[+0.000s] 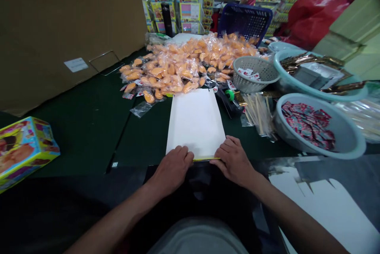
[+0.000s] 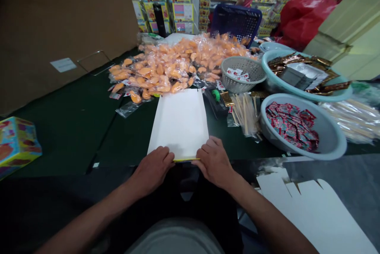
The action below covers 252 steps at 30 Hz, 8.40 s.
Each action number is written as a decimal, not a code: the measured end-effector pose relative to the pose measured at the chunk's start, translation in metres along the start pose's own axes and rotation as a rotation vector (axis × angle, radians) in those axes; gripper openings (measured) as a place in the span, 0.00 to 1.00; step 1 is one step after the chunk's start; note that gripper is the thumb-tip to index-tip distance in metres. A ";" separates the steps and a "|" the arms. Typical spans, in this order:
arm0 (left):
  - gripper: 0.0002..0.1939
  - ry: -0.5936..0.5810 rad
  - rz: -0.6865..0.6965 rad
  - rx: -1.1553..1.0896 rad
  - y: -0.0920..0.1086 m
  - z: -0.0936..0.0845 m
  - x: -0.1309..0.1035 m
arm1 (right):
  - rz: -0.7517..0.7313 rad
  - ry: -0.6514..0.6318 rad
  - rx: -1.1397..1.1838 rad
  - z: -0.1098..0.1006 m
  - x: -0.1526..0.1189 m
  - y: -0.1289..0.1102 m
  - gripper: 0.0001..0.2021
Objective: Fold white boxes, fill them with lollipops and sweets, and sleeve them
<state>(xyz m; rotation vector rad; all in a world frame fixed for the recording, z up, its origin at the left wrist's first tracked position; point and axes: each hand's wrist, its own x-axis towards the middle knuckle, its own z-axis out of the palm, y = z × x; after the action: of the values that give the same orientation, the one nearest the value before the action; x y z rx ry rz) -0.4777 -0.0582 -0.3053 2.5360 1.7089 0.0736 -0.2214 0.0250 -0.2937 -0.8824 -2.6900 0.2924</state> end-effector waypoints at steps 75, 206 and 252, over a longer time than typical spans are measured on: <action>0.12 -0.379 0.322 -0.307 0.056 -0.022 -0.049 | 0.025 -0.267 -0.090 0.002 0.061 -0.019 0.33; 0.17 0.194 -0.421 -1.172 -0.164 -0.017 0.077 | 0.520 0.158 0.829 0.034 0.112 0.092 0.23; 0.06 0.491 -0.213 -0.649 -0.144 -0.004 0.079 | 0.387 0.145 0.844 0.028 0.112 0.091 0.17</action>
<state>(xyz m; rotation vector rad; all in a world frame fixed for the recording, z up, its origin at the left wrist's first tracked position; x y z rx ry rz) -0.5811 0.0693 -0.3151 1.9330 1.6996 1.1121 -0.2673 0.1620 -0.3217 -1.0476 -1.9212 1.2640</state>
